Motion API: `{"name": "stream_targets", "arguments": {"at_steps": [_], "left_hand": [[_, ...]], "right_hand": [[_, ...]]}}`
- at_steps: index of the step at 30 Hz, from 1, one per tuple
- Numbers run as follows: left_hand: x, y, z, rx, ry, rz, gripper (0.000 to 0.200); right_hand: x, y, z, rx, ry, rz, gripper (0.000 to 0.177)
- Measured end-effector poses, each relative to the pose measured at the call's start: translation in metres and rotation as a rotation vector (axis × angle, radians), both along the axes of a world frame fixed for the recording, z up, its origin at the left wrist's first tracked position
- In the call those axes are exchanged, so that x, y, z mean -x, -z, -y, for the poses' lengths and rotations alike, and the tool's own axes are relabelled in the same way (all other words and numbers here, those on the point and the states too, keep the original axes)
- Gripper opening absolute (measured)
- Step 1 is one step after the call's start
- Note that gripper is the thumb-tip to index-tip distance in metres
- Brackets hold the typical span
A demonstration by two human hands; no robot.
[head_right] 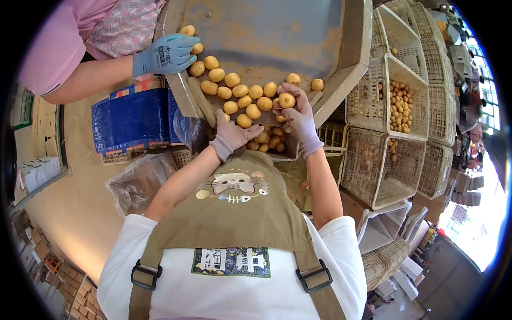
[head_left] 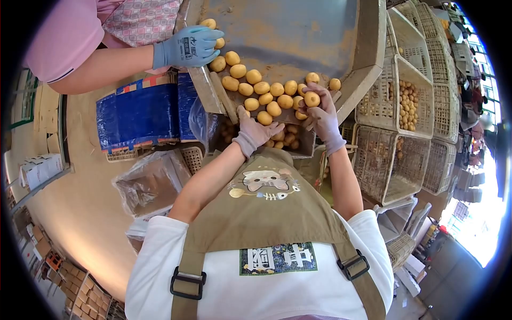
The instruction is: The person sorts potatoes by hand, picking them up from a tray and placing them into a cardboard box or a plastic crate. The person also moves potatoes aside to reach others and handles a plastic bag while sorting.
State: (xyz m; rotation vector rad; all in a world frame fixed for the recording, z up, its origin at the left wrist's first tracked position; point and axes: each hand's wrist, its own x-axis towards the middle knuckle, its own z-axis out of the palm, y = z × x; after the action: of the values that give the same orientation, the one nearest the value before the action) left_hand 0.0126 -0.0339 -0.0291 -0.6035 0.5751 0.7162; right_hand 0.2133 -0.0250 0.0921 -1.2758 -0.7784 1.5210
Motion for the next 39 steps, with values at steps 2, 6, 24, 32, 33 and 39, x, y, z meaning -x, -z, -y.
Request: {"name": "stream_targets", "arguments": {"at_steps": [2, 6, 24, 32, 33, 39], "left_hand": [[0.001, 0.002, 0.001, -0.046, 0.005, 0.003, 0.103], [0.003, 0.0, 0.002, -0.07, -0.006, 0.026, 0.103], [0.012, 0.021, 0.018, -0.25, 0.217, -0.554, 0.043], [0.013, -0.01, 0.001, -0.137, -0.023, -0.12, 0.086], [0.012, -0.006, 0.0, -0.075, -0.005, -0.158, 0.085], [0.012, -0.007, 0.001, -0.115, -0.019, -0.195, 0.075]], "right_hand": [[0.008, -0.004, 0.004, 0.039, 0.049, -0.146, 0.04], [0.012, 0.001, 0.007, 0.045, 0.099, -0.123, 0.03], [0.03, 0.052, -0.018, -0.369, -0.714, 1.755, 0.048], [0.068, 0.065, -0.015, -0.604, -0.846, 1.487, 0.048], [0.066, 0.063, -0.01, -0.683, -0.928, 1.372, 0.045], [0.039, 0.063, 0.011, -0.21, -0.786, 1.553, 0.051]]}}
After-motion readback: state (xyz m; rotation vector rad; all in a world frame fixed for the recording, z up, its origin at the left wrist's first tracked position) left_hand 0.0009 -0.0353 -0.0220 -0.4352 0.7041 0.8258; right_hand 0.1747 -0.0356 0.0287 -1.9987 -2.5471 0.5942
